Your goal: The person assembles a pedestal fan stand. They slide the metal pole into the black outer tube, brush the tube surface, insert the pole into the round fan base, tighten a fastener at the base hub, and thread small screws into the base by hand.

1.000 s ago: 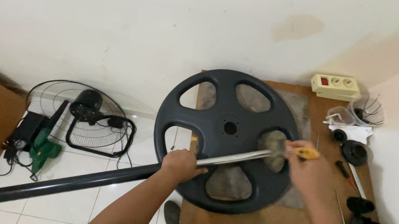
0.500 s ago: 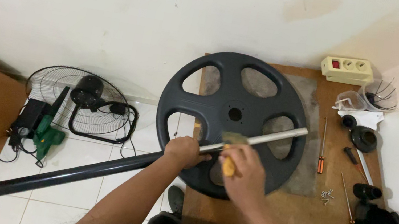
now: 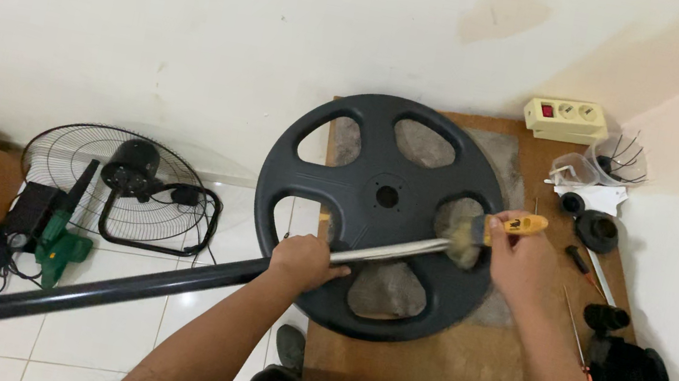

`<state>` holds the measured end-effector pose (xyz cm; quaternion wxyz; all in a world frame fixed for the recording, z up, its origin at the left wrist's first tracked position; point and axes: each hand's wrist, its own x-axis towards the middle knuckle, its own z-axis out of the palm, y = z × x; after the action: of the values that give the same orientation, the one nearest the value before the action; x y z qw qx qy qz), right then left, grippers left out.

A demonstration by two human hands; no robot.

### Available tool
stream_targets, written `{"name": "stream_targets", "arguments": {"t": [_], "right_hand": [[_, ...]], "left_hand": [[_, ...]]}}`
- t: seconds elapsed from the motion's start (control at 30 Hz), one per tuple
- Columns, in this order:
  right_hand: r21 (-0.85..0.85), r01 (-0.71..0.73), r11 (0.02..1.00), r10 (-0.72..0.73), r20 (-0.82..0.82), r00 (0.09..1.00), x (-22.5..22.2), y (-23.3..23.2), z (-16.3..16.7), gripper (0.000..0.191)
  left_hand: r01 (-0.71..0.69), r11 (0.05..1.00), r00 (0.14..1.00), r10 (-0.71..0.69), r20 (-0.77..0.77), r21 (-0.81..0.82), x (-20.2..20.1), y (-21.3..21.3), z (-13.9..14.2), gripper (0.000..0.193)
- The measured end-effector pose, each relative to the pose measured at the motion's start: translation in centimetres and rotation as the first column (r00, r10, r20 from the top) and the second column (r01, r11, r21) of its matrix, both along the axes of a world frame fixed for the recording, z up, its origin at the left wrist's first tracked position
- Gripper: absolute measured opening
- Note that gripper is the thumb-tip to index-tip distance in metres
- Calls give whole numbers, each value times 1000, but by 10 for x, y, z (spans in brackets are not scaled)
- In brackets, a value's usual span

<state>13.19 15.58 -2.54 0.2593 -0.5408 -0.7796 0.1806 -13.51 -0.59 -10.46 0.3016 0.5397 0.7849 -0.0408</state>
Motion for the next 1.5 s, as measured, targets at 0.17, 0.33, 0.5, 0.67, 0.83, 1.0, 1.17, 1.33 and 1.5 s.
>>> {"name": "stream_targets", "arguments": {"t": [0.17, 0.33, 0.5, 0.67, 0.83, 1.0, 1.17, 1.33, 1.5], "right_hand": [[113, -180, 977, 151, 223, 963, -8, -38, -2, 17], [356, -261, 897, 237, 109, 965, -30, -98, -17, 9], [320, -230, 919, 219, 72, 973, -14, -98, -13, 12], [358, -219, 908, 218, 42, 975, -6, -109, -22, 16], [315, -148, 937, 147, 29, 989, -6, -115, -29, 17], [309, -169, 936, 173, 16, 985, -10, -120, -21, 16], [159, -291, 944, 303, -61, 951, -49, -131, -12, 13], [63, -481, 874, 481, -237, 844, -87, -157, -15, 13], [-143, -310, 940, 280, -199, 939, -61, -126, -30, 15]], "left_hand": [[88, 996, 991, -86, -101, 17, 0, 0, -3, 71], [54, 990, 993, -40, -111, 133, 3, -6, 2, 73], [88, 973, 994, -71, -85, 214, 14, -22, 5, 51], [177, 902, 984, -159, -77, 394, 7, -37, -9, 30], [175, 868, 983, -177, -40, 465, -18, -53, -19, 46], [258, 896, 962, -206, -178, 362, -23, -56, -21, 61], [265, 863, 959, -190, -209, 430, -12, -40, -26, 64], [245, 850, 963, -157, -218, 467, -7, -31, -38, 57], [220, 883, 966, -137, -219, 416, -10, -43, -45, 62]]}}
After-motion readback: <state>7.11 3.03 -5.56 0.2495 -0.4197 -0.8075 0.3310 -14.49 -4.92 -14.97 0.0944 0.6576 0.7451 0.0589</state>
